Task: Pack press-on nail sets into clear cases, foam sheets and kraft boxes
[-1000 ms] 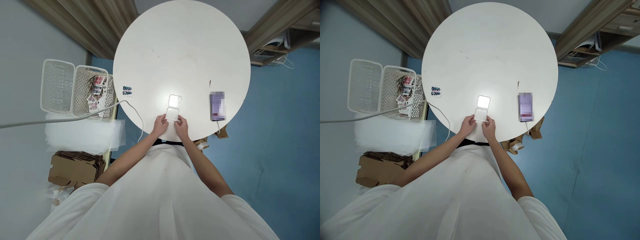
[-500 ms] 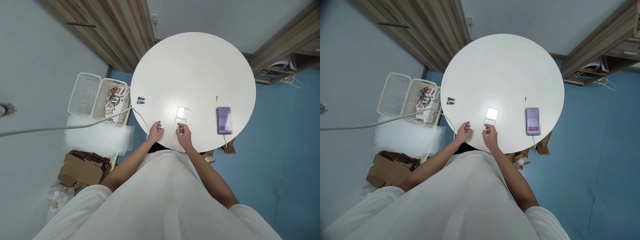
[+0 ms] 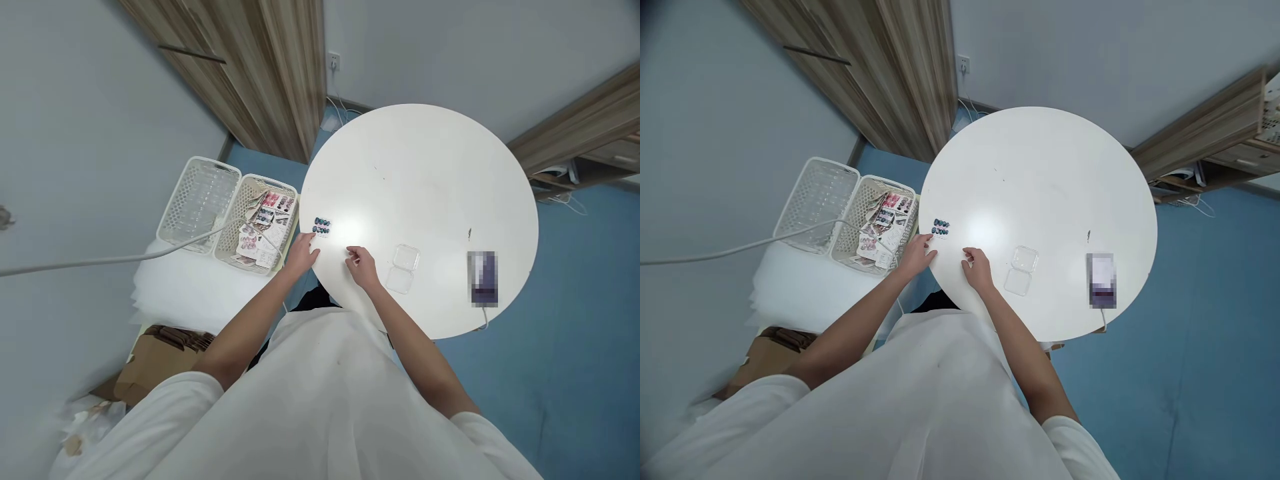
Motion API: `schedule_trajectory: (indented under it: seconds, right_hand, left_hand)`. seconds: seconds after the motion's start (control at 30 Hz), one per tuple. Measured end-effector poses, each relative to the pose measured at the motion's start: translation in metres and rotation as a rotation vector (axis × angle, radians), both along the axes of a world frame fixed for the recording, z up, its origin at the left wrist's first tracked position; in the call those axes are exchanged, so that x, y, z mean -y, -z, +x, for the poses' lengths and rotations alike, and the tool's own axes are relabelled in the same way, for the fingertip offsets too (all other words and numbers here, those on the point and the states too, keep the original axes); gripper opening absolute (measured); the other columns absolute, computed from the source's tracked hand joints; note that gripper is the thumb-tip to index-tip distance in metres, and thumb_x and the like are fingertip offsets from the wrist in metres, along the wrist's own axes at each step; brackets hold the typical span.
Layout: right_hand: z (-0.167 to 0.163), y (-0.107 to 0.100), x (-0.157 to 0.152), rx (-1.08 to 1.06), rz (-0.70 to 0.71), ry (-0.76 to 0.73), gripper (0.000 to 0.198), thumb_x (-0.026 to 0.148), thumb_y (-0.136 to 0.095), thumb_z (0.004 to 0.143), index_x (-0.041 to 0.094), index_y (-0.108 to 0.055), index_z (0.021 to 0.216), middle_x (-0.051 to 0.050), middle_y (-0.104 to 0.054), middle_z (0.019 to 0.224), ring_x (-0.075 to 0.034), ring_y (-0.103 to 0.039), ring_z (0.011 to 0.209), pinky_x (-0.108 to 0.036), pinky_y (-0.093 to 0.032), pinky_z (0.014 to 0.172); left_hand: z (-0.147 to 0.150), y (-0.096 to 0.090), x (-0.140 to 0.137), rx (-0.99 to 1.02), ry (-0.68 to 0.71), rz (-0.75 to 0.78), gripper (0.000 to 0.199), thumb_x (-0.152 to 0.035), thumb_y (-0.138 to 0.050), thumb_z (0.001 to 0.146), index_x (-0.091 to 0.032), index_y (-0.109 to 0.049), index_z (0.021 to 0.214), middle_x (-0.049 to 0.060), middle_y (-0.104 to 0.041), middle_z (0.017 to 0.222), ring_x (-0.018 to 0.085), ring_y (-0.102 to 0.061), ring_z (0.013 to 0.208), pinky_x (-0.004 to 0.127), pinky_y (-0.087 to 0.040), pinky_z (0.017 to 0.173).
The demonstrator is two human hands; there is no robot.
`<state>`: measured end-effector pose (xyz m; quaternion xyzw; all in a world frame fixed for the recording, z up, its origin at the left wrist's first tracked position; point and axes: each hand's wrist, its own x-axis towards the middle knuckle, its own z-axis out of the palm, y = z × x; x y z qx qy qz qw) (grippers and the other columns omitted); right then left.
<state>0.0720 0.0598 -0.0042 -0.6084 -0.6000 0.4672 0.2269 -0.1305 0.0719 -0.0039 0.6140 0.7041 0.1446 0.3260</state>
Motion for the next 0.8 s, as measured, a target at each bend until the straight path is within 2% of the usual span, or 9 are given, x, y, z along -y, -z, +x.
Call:
schedule_trajectory:
  seconds: [0.13, 0.23, 0.33, 0.47, 0.63, 0.8]
  right_hand:
    - [-0.033, 0.008, -0.022, 0.049, 0.099, -0.015, 0.031, 0.018, -0.045, 0.076, 0.020, -0.056, 0.105, -0.007, -0.055, 0.102, -0.018, -0.054, 0.085, -0.037, -0.047, 0.079]
    - [-0.049, 0.013, -0.038, 0.086, 0.082, -0.030, 0.038, 0.016, -0.047, 0.075, 0.019, -0.052, 0.113, -0.008, -0.053, 0.106, -0.018, -0.054, 0.085, -0.037, -0.047, 0.079]
    - [-0.060, 0.019, -0.050, 0.143, 0.032, -0.033, 0.050, 0.016, -0.051, 0.073, 0.020, -0.044, 0.123, -0.008, -0.050, 0.111, -0.018, -0.054, 0.083, -0.037, -0.048, 0.077]
    - [-0.071, 0.024, -0.057, 0.240, -0.048, 0.008, 0.058, 0.017, -0.053, 0.073, 0.023, -0.037, 0.129, -0.009, -0.049, 0.110, -0.022, -0.053, 0.089, -0.038, -0.047, 0.073]
    - [-0.079, 0.021, -0.059, 0.333, -0.103, 0.035, 0.060, 0.015, -0.052, 0.074, 0.025, -0.035, 0.130, -0.009, -0.048, 0.111, -0.026, -0.050, 0.097, -0.039, -0.046, 0.073]
    - [-0.082, 0.023, -0.056, 0.353, -0.077, 0.082, 0.057, 0.014, -0.052, 0.073, 0.025, -0.038, 0.128, -0.009, -0.048, 0.110, -0.025, -0.050, 0.095, -0.039, -0.046, 0.071]
  left_hand:
    - [-0.019, 0.000, -0.031, -0.055, 0.076, -0.035, 0.052, -0.013, -0.060, 0.071, -0.014, -0.047, 0.121, 0.011, -0.051, 0.110, 0.021, -0.056, 0.090, 0.036, -0.043, 0.088]
    - [-0.026, 0.004, -0.050, -0.027, 0.128, -0.044, 0.058, -0.009, -0.062, 0.068, -0.014, -0.046, 0.123, 0.011, -0.054, 0.104, 0.025, -0.053, 0.096, 0.039, -0.040, 0.090]
    - [-0.029, 0.011, -0.061, 0.003, 0.173, -0.055, 0.065, -0.010, -0.065, 0.066, -0.014, -0.043, 0.127, 0.010, -0.056, 0.097, 0.026, -0.054, 0.093, 0.039, -0.041, 0.087]
    - [-0.030, 0.019, -0.065, 0.012, 0.215, -0.072, 0.065, -0.016, -0.066, 0.068, -0.014, -0.042, 0.129, 0.008, -0.056, 0.088, 0.025, -0.053, 0.086, 0.037, -0.042, 0.081]
    - [-0.030, 0.023, -0.064, 0.053, 0.186, -0.103, 0.058, -0.012, -0.063, 0.070, -0.015, -0.046, 0.126, 0.007, -0.054, 0.089, 0.022, -0.052, 0.084, 0.035, -0.043, 0.077]
    - [-0.030, 0.025, -0.062, 0.088, 0.181, -0.077, 0.056, -0.011, -0.062, 0.070, -0.016, -0.047, 0.124, 0.007, -0.053, 0.094, 0.020, -0.052, 0.081, 0.034, -0.044, 0.076]
